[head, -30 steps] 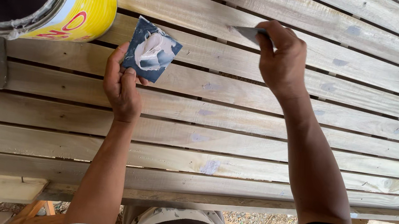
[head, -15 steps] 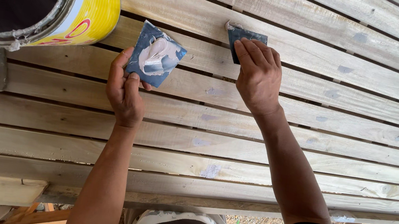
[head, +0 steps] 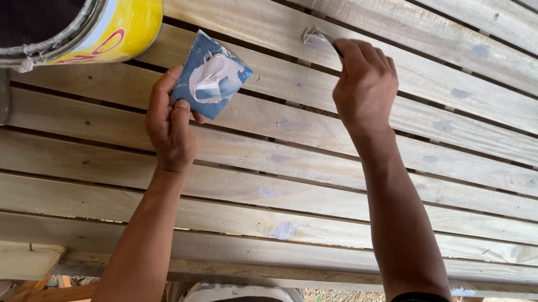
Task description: The person uses a putty knife to apply a white filler paste into gaps between wooden planks. They repeatedly scoop filler from a container and spread it along the seams, smoothing the surface with the tool.
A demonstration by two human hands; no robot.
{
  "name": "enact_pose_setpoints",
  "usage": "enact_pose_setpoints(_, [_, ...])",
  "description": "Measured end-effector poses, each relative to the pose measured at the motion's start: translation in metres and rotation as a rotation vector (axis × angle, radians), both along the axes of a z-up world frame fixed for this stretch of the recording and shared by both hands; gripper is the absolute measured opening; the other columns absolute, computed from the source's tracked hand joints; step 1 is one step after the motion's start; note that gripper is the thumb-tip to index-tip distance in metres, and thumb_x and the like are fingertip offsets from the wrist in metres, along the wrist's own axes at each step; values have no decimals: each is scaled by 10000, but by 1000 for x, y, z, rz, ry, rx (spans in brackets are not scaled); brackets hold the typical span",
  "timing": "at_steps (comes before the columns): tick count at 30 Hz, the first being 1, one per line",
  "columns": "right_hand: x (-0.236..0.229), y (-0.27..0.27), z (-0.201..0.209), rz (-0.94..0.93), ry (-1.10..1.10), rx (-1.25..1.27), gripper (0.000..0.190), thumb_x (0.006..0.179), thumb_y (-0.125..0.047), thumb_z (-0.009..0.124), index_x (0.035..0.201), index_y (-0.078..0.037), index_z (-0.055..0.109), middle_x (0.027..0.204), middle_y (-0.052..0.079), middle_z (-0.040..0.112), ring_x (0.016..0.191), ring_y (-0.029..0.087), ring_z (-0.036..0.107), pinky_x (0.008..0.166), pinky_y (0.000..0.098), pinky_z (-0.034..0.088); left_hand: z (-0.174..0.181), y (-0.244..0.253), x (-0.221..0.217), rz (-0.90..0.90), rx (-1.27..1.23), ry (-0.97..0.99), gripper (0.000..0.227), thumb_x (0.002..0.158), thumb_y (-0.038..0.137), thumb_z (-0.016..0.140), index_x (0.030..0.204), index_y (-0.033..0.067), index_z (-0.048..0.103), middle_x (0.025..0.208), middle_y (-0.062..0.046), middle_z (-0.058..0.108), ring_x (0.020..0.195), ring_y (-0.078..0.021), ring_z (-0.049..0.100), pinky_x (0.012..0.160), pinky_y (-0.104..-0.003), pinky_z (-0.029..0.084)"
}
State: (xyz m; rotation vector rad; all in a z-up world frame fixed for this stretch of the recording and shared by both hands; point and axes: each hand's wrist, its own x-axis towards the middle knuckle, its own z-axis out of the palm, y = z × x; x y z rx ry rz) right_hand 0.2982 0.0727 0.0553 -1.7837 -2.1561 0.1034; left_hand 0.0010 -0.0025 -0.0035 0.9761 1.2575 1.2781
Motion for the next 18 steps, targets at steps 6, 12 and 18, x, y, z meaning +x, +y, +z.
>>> enact_pose_setpoints(6, [-16,0,-9,91,-53,1,220,1031,39,559,1032,-47,761,966,88,785,790,178,728,668,337,537,-1,-1,-1,4,-9,-17,449,1018,-30,390,1453,-43,501,1078,-92,659,780,-102,548,714,-246,506])
enact_pose_setpoints(12, [2,3,3,206,-62,-80,280,1027,83,567,995,-91,786,982,71,803,734,145,721,640,350,522,0,0,-1,6,-17,-8,451,1021,-36,392,1456,-39,507,1066,-88,645,765,-101,537,702,-246,496])
enact_pose_setpoints(18, [38,24,18,59,180,-209,179,1050,37,634,1006,-72,770,958,80,788,624,146,655,493,303,485,0,3,-2,-5,41,20,448,1020,-42,383,1451,-33,504,1111,-97,646,785,-108,559,716,-253,510])
